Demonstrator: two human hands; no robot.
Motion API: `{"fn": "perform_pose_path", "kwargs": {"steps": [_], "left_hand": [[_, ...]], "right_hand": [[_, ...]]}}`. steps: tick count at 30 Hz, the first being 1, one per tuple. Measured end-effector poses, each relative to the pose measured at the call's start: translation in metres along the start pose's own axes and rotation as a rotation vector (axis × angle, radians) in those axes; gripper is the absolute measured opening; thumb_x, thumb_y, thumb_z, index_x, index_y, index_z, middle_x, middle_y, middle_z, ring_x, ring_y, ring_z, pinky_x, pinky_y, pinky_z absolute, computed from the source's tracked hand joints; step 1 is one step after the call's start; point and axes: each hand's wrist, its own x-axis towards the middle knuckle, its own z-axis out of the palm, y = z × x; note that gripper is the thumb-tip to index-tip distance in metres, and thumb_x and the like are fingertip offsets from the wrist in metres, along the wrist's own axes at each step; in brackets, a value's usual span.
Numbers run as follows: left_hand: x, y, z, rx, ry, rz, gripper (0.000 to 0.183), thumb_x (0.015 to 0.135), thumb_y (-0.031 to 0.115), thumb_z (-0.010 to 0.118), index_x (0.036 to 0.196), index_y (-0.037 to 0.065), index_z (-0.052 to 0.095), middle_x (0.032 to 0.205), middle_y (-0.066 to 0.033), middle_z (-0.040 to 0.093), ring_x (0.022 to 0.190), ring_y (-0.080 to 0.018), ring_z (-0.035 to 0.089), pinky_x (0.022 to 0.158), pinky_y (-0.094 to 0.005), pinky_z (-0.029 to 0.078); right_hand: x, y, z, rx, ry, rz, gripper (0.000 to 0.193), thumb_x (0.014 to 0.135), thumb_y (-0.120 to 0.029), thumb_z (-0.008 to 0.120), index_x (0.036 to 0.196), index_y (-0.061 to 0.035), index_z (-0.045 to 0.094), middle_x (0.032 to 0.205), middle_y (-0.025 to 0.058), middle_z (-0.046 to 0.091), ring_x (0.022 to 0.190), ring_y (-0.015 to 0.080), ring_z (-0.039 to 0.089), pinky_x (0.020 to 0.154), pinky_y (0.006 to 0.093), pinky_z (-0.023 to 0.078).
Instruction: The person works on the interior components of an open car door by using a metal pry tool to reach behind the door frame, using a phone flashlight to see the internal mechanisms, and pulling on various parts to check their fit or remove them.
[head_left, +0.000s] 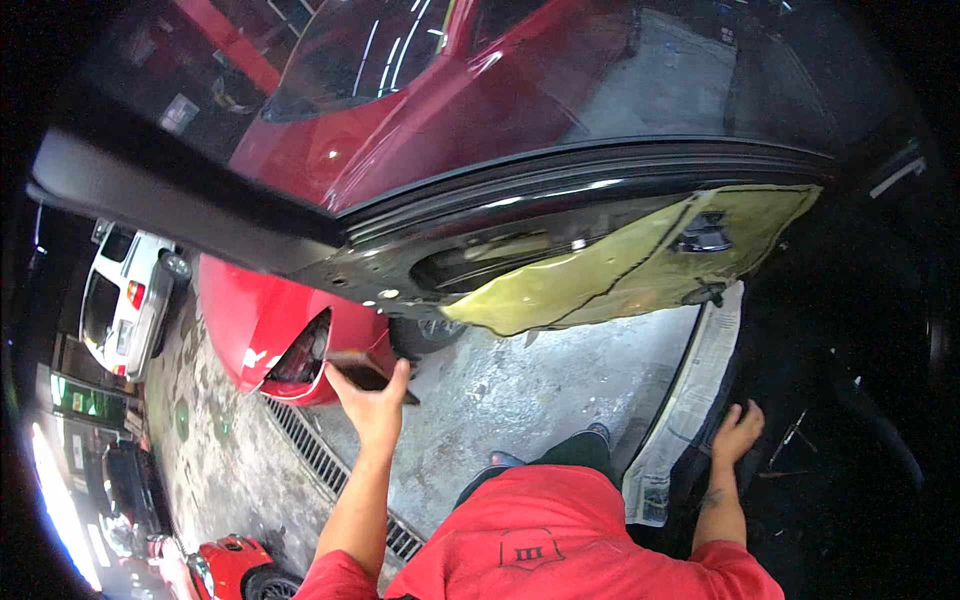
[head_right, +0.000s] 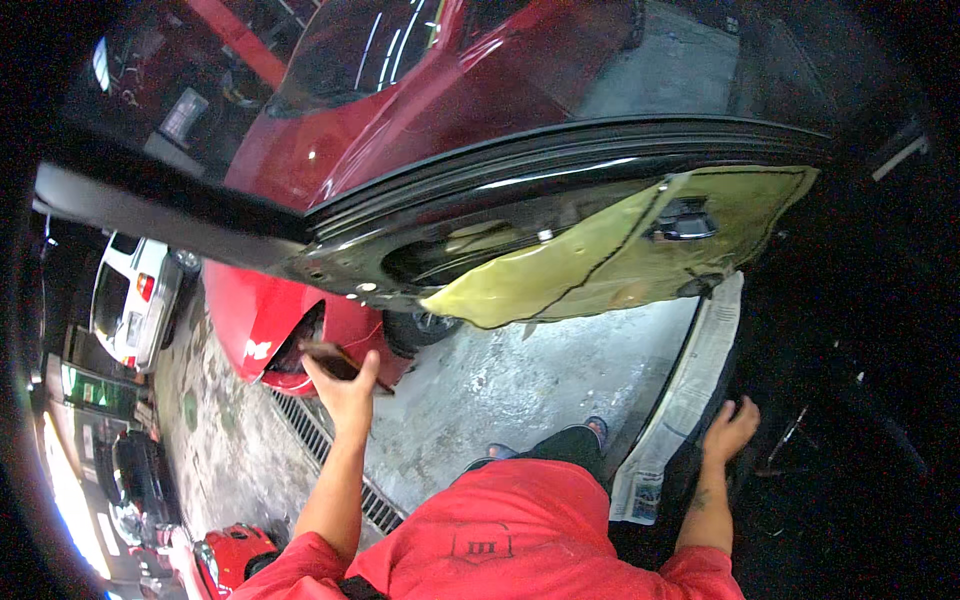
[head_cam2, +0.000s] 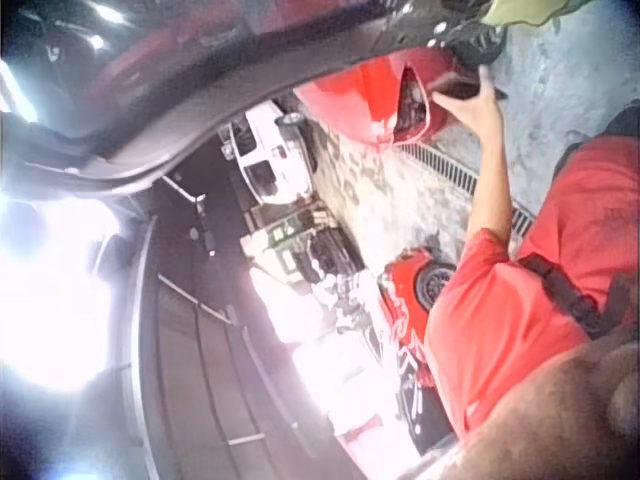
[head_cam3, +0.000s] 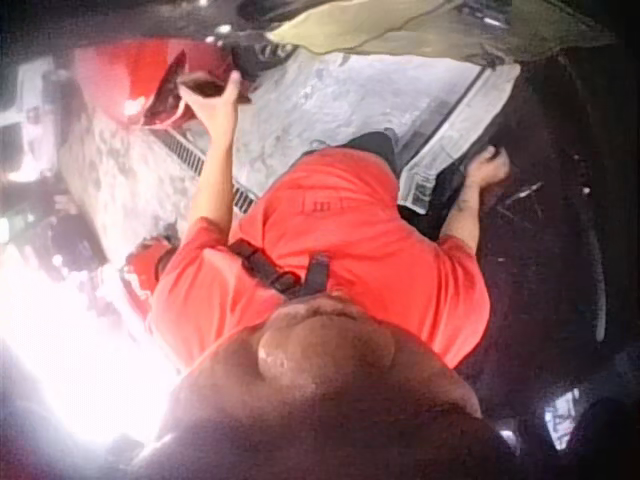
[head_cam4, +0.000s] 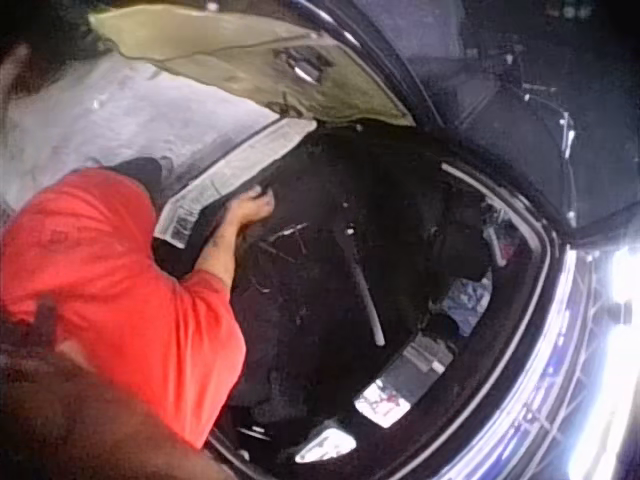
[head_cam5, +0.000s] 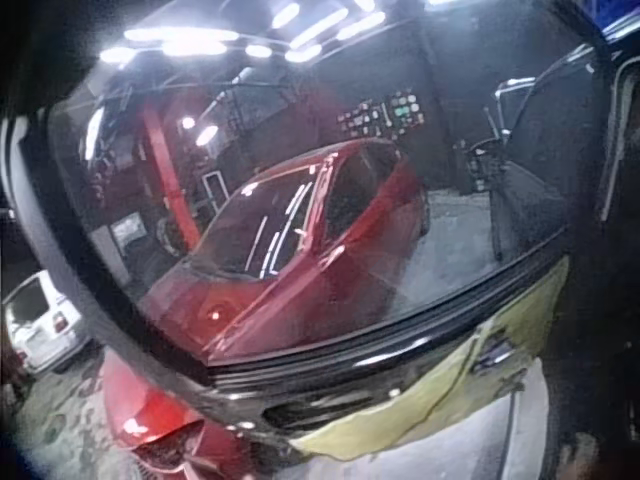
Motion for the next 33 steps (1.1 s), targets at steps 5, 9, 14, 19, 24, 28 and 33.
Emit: {"fn": "perform_pose_path", "kwargs": {"steps": [5, 9, 14, 19, 24, 28, 33], "left_hand": [[0.055, 0.010, 0.020, -0.117, 0.045, 0.218, 0.080, 0.072, 0.018, 0.094, 0.127, 0.001, 0.039, 0.117, -0.0112, 0.047, 0.108, -0.0211, 0.048, 0.097, -0.0353, 0.043], [0.079, -0.008, 0.031, -0.117, 0.008, 0.305, 0.075, 0.078, 0.004, 0.088, 0.133, 0.008, 0.038, 0.111, -0.0056, 0.052, 0.096, -0.0152, 0.054, 0.085, -0.0297, 0.049], [0.103, -0.043, 0.033, -0.190, 0.004, 0.395, 0.082, 0.077, -0.008, 0.081, 0.141, 0.011, 0.034, 0.107, -0.0044, 0.054, 0.087, -0.0115, 0.053, 0.078, -0.0251, 0.047], [0.103, -0.050, 0.070, -0.169, 0.134, 0.605, 0.090, 0.079, 0.008, 0.084, 0.150, 0.008, 0.029, 0.104, -0.0027, 0.051, 0.082, -0.0094, 0.048, 0.071, -0.0234, 0.042], [0.127, -0.047, 0.097, -0.004, 0.485, 0.886, 0.083, 0.084, 0.008, 0.086, 0.149, 0.005, 0.036, 0.108, -0.0058, 0.057, 0.089, -0.0120, 0.056, 0.080, -0.0270, 0.050], [0.132, -0.070, 0.107, -0.066, 0.616, 0.966, 0.071, 0.083, 0.013, 0.088, 0.136, 0.000, 0.042, 0.111, -0.0094, 0.062, 0.093, -0.0148, 0.062, 0.084, -0.0286, 0.051], [0.098, -0.085, 0.117, -0.071, 0.638, 0.911, 0.064, 0.086, 0.025, 0.087, 0.130, 0.001, 0.047, 0.096, -0.0037, 0.060, 0.083, -0.0106, 0.057, 0.073, -0.0265, 0.048]], "right_hand": [[-0.093, -0.204, 0.057, 0.430, -0.381, -0.237, 0.044, 0.086, -0.013, 0.073, 0.128, -0.0042, 0.064, 0.141, 0.0239, 0.053, 0.129, 0.0425, 0.050, 0.113, 0.0504, 0.038], [-0.111, -0.368, 0.042, 0.895, -0.443, -0.535, 0.036, 0.083, -0.009, 0.076, 0.117, -0.0040, 0.067, 0.135, 0.0224, 0.056, 0.126, 0.0414, 0.052, 0.106, 0.0496, 0.044], [-0.081, -0.472, 0.044, 1.229, -0.271, -0.656, 0.035, 0.079, -0.005, 0.075, 0.114, -0.0013, 0.067, 0.126, 0.0219, 0.059, 0.116, 0.0419, 0.060, 0.100, 0.0503, 0.050], [-0.045, -0.531, 0.074, 1.027, -0.134, -0.802, 0.034, 0.079, -0.015, 0.076, 0.109, -0.0023, 0.063, 0.118, 0.0232, 0.063, 0.115, 0.0423, 0.061, 0.103, 0.0519, 0.047], [-0.033, -0.535, 0.103, 0.899, -0.018, -1.062, 0.027, 0.083, -0.028, 0.070, 0.100, -0.0079, 0.062, 0.087, 0.0163, 0.068, 0.094, 0.0328, 0.067, 0.101, 0.0462, 0.045], [-0.052, -0.544, 0.146, 0.992, 0.191, -1.125, 0.040, 0.079, -0.031, 0.080, 0.105, -0.0084, 0.061, 0.069, 0.0058, 0.059, 0.069, 0.0252, 0.061, 0.086, 0.0426, 0.046], [-0.048, -0.543, 0.162, 0.994, 0.428, -1.132, 0.033, 0.083, -0.027, 0.076, 0.106, -0.0082, 0.062, 0.065, 0.0071, 0.062, 0.064, 0.0247, 0.064, 0.080, 0.0412, 0.047]]}}
